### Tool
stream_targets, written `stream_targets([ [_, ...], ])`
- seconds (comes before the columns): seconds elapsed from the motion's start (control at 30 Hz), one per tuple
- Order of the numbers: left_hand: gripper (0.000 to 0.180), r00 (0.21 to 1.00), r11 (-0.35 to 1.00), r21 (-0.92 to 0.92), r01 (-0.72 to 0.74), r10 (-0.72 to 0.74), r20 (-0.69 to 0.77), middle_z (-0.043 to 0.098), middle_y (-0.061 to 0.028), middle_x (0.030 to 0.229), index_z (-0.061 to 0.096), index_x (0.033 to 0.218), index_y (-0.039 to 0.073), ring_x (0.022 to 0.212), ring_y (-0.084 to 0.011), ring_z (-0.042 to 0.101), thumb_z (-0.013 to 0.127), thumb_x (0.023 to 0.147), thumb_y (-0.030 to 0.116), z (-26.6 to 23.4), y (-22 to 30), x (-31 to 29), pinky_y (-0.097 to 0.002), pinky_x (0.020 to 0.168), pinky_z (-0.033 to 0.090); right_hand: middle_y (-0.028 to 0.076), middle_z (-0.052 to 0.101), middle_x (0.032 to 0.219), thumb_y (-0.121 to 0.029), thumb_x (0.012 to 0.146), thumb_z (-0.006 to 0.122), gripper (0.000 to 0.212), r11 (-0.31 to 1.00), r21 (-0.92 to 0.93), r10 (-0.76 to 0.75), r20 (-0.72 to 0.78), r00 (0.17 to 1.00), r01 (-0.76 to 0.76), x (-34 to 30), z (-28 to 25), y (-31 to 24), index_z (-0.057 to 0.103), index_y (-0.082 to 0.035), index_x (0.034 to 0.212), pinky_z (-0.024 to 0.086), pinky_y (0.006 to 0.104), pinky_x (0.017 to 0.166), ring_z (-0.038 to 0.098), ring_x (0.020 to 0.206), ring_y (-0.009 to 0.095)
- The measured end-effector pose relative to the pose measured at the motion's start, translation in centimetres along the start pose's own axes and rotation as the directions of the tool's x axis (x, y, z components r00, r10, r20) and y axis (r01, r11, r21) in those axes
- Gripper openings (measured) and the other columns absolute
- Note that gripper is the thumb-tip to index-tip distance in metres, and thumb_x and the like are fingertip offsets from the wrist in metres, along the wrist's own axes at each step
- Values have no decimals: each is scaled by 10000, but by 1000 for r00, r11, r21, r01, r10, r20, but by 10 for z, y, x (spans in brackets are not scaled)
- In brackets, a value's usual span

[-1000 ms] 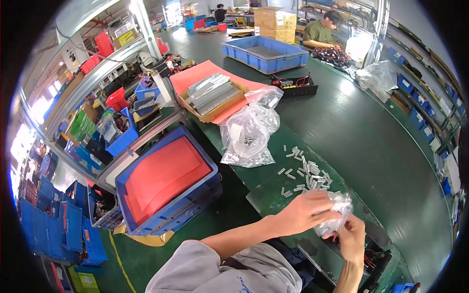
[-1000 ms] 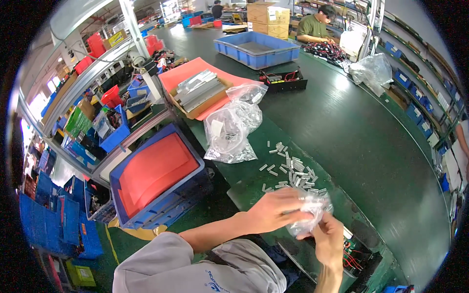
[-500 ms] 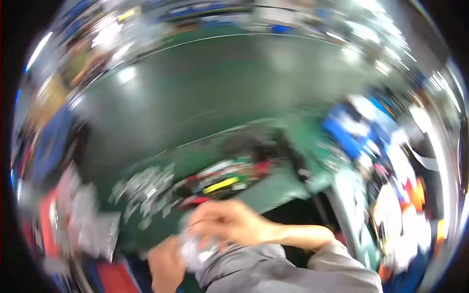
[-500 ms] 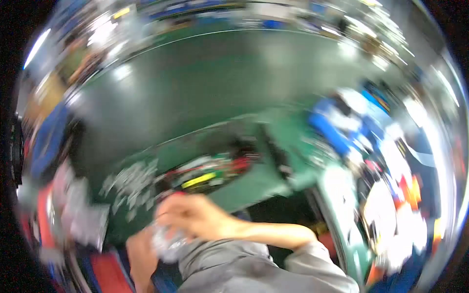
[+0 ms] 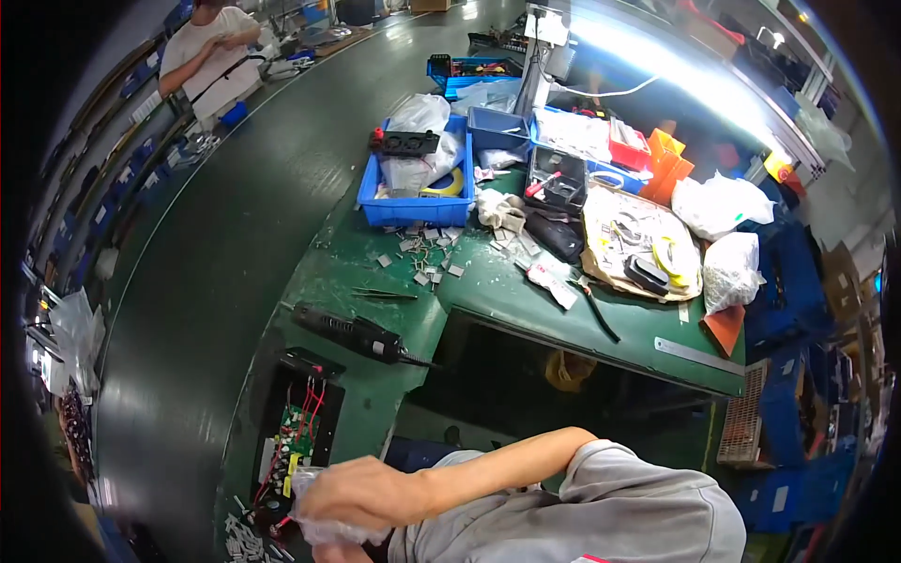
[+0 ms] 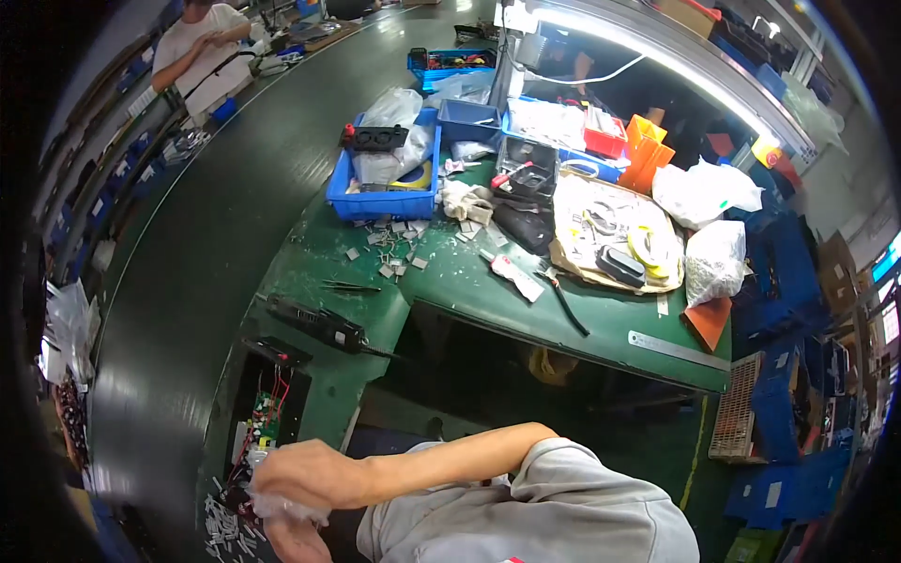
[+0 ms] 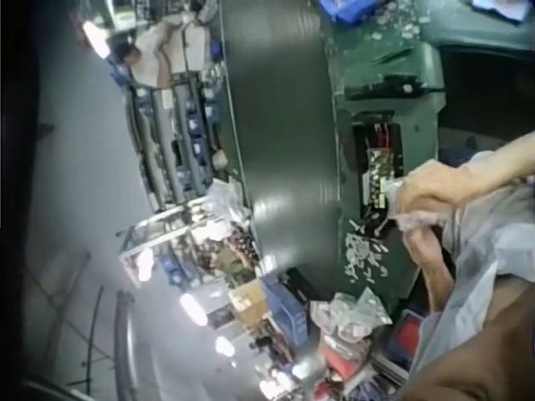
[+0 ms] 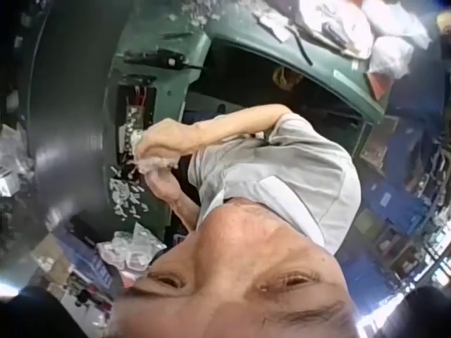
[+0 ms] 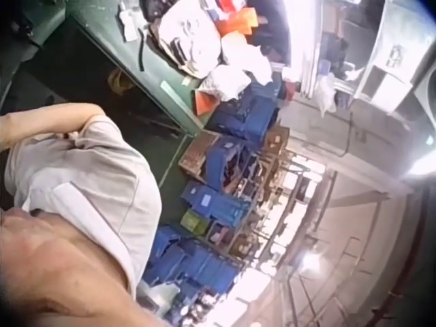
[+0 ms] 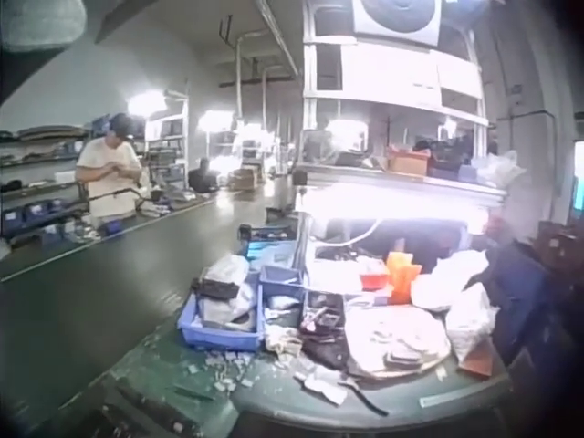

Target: Assembling electronic components into a housing using an electric screwdriver and screws.

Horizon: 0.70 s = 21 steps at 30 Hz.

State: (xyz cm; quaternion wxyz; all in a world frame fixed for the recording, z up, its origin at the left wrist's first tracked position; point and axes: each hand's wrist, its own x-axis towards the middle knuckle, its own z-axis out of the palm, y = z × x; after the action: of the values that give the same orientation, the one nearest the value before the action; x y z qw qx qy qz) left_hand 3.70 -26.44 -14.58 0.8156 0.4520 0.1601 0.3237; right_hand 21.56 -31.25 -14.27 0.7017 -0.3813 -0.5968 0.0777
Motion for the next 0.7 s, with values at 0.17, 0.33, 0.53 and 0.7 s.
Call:
stream_targets([
  [0.17, 320, 996, 382, 924, -33, 93, -3, 725, -195, 846, 705, 965, -90, 692, -294, 654, 626, 1010, 217, 42, 32, 17, -400, 654, 514, 98, 713, 912, -185, 1060, 553, 202, 856, 180, 492, 5, 870, -485, -7, -3, 3, 514, -46, 1201, 557, 339, 785, 713, 856, 257],
  [0.33, 246, 898, 27, 997, -78, 435, 59, 738, -156, 797, 756, 841, -36, 674, -300, 682, 753, 932, 193, 44, 27, 17, -396, 629, 536, 55, 692, 978, -152, 1097, 495, 183, 681, 438, 633, 53, 773, -587, -10, 7, 8, 498, -3, 1204, 518, 273, 841, 656, 938, 100],
  [0.53, 575, 784, 107, 991, -85, 621, 0, 550, -221, 1341, 514, 1344, -27, 1227, -372, 558, 659, 794, 53, 21, 11, 35, -497, 988, 448, 24, 622, 1023, -166, 1087, 529, 190, 564, 635, 702, -34, 711, -527, -2, 30, 16, 515, -21, 1209, 469, 242, 812, 567, 949, 54],
  [0.7, 493, 957, 526, 845, 98, 183, -225, 650, -165, 1205, 530, 1325, -86, 1131, -217, 619, 615, 846, -8, 38, 25, 31, -337, 1003, 470, 77, 668, 989, -16, 1053, 533, 164, 790, 297, 584, -94, 806, -537, 6, 24, 12, 497, 1, 1212, 538, 255, 755, 645, 879, 94],
])
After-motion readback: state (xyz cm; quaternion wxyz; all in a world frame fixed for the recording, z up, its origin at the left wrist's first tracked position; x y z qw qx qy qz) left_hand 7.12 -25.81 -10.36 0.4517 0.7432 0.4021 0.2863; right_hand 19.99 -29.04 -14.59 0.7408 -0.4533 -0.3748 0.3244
